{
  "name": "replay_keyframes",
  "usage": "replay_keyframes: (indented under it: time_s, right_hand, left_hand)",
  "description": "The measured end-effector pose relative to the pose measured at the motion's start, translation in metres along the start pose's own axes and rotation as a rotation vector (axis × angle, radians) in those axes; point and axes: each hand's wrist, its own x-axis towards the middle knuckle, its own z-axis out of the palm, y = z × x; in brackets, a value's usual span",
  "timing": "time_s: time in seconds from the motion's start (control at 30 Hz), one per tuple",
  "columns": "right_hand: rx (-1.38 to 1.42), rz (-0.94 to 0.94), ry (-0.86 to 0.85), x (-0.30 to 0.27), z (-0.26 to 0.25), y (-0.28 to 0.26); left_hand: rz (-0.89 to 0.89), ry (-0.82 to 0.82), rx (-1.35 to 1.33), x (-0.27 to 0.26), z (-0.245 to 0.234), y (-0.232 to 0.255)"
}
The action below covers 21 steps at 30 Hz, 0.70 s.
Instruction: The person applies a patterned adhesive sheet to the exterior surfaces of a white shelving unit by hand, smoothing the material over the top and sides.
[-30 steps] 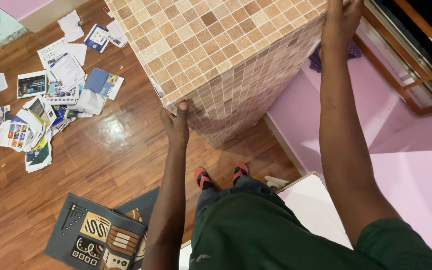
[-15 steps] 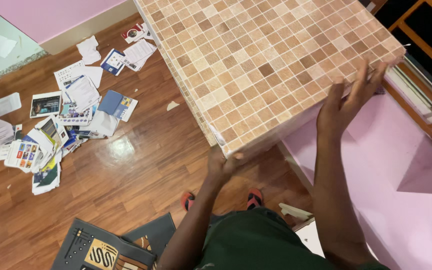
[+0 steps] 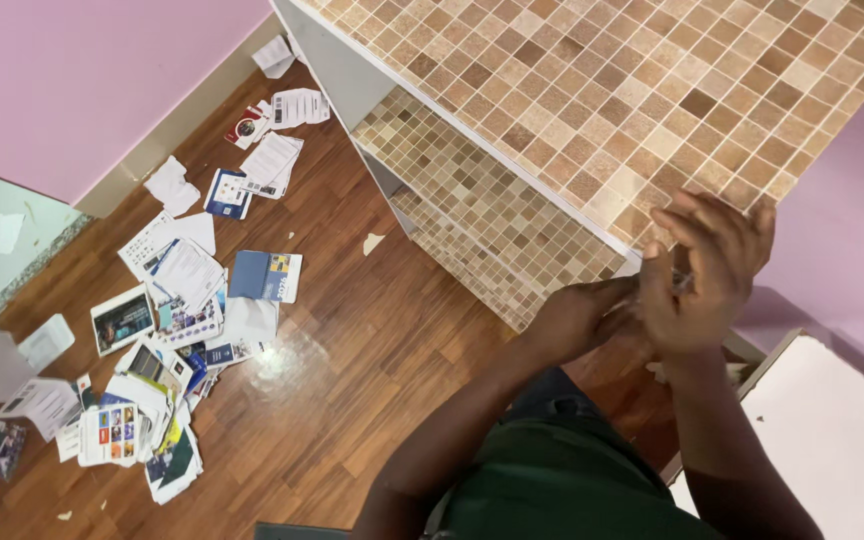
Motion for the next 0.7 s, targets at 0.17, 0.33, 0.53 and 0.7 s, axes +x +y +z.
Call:
replay_keyframes:
  time_s: [0.17, 0.33, 0.53, 0.7]
  right_hand:
    - [-0.027, 0.090, 0.140, -0.007, 0.012, -0.006]
    - [-0.024, 0.180, 0.223, -0.007, 0.015, -0.019]
    - [-0.032, 0.216, 0.383, -0.010, 0.024, -0.016]
    - [-0.234, 0.259, 0.433, -0.016, 0.031, -0.011]
  left_hand:
    - [0.013, -0.145, -0.096, -0.007, -0.064, -0.018]
    - [0.178, -0.063, -0.074, 0.019, -0.121, -0.012]
    - [0.520, -0.019, 0.093, 0.073, -0.193, -0.002]
    - [0.364, -0.169, 0.487, 0.128, -0.264, -0.014]
